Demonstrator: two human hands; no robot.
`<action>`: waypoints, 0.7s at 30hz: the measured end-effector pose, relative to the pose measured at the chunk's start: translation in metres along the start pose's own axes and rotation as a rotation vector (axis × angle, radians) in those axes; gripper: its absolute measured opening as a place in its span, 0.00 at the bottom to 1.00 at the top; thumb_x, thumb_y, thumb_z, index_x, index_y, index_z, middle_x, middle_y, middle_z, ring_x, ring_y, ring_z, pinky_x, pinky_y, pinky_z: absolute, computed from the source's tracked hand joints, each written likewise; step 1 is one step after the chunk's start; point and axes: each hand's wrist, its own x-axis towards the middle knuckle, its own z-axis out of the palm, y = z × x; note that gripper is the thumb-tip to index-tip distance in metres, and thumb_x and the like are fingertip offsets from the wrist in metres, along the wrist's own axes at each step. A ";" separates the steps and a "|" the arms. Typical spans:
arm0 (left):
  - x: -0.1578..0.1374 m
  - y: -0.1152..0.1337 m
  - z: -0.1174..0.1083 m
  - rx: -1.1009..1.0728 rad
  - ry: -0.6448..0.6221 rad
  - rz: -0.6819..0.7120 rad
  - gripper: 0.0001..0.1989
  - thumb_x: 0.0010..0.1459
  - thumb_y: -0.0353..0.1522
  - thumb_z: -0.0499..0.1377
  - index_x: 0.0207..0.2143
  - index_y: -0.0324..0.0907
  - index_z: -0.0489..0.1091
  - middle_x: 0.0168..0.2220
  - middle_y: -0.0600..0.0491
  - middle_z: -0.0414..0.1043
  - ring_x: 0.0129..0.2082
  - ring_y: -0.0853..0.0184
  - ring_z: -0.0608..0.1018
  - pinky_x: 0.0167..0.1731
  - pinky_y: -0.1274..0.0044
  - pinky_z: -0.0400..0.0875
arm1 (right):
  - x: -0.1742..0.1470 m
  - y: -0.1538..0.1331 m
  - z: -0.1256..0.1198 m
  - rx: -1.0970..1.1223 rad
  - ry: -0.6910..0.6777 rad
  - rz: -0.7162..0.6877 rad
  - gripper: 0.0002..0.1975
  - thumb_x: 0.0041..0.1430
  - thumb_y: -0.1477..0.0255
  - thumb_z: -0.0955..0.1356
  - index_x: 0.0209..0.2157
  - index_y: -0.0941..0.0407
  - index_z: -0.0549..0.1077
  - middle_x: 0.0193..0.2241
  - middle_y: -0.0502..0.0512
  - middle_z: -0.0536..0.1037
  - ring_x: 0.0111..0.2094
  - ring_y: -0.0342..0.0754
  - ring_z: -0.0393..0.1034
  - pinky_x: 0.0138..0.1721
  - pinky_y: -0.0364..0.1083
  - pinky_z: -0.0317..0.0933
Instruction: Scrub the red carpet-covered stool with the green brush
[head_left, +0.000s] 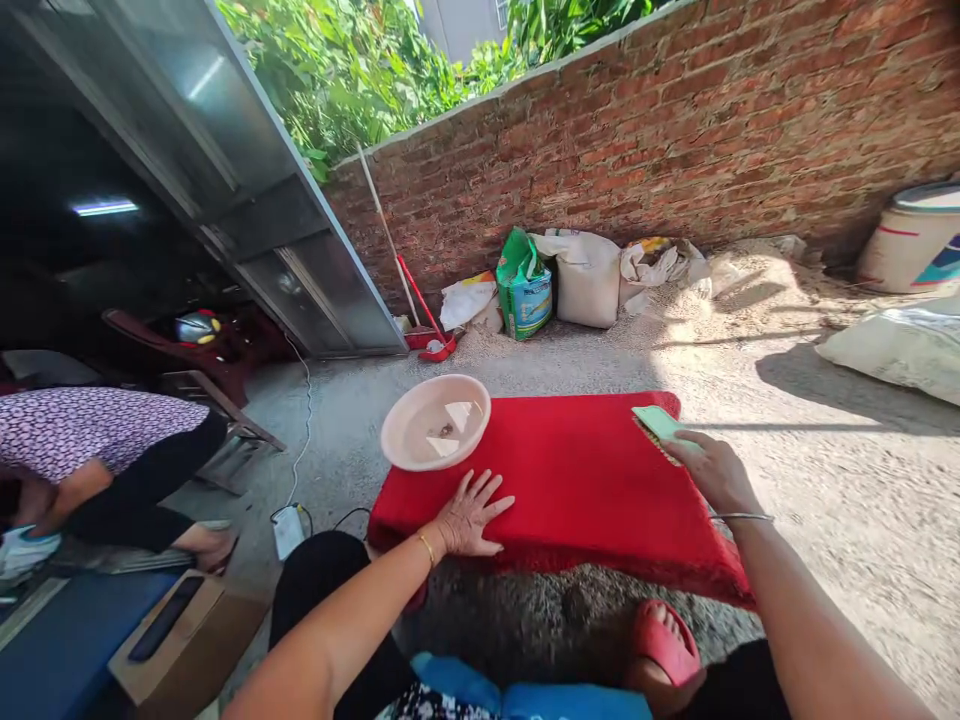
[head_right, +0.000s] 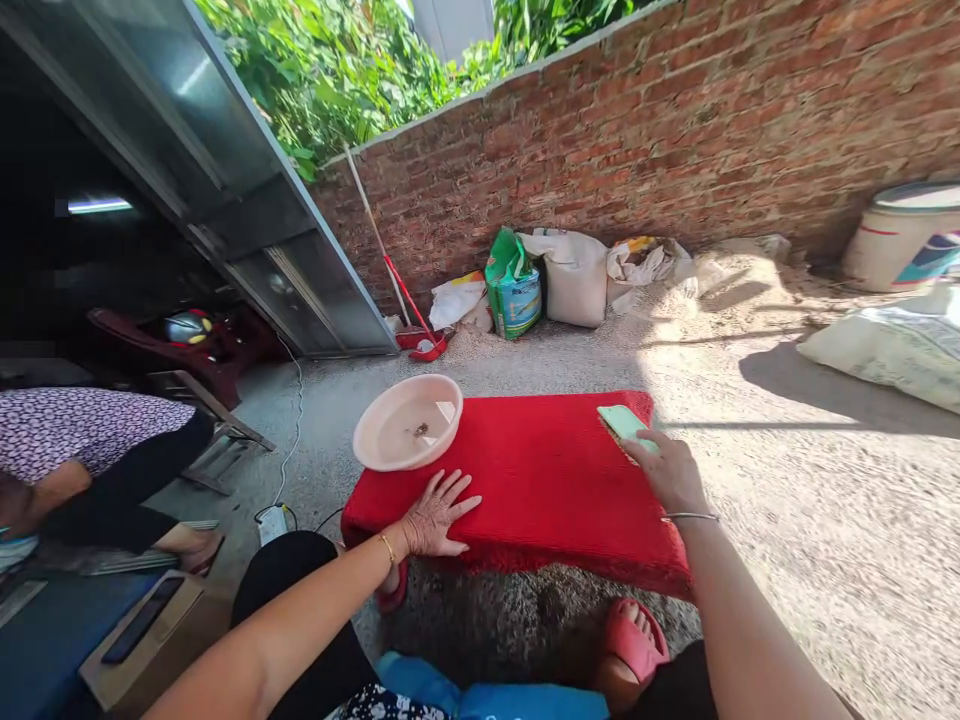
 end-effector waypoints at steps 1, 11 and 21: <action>0.000 0.000 0.001 0.000 -0.003 -0.001 0.46 0.45 0.54 0.61 0.64 0.51 0.51 0.67 0.43 0.43 0.65 0.46 0.47 0.59 0.51 0.37 | -0.002 -0.008 0.006 -0.002 -0.026 -0.014 0.24 0.52 0.53 0.63 0.39 0.55 0.77 0.39 0.60 0.78 0.41 0.56 0.71 0.40 0.50 0.63; -0.001 0.001 0.002 0.011 -0.023 -0.007 0.45 0.47 0.56 0.58 0.64 0.50 0.51 0.67 0.42 0.42 0.66 0.46 0.45 0.60 0.53 0.34 | -0.014 -0.024 0.028 -0.181 -0.217 -0.068 0.25 0.54 0.55 0.66 0.48 0.56 0.73 0.40 0.61 0.73 0.42 0.54 0.69 0.44 0.49 0.62; 0.000 0.003 -0.002 0.026 -0.043 -0.007 0.45 0.46 0.54 0.60 0.63 0.48 0.53 0.66 0.41 0.44 0.66 0.46 0.45 0.60 0.52 0.34 | -0.018 -0.029 0.017 -0.380 -0.230 -0.113 0.32 0.55 0.49 0.63 0.55 0.55 0.68 0.47 0.66 0.70 0.45 0.60 0.68 0.45 0.55 0.61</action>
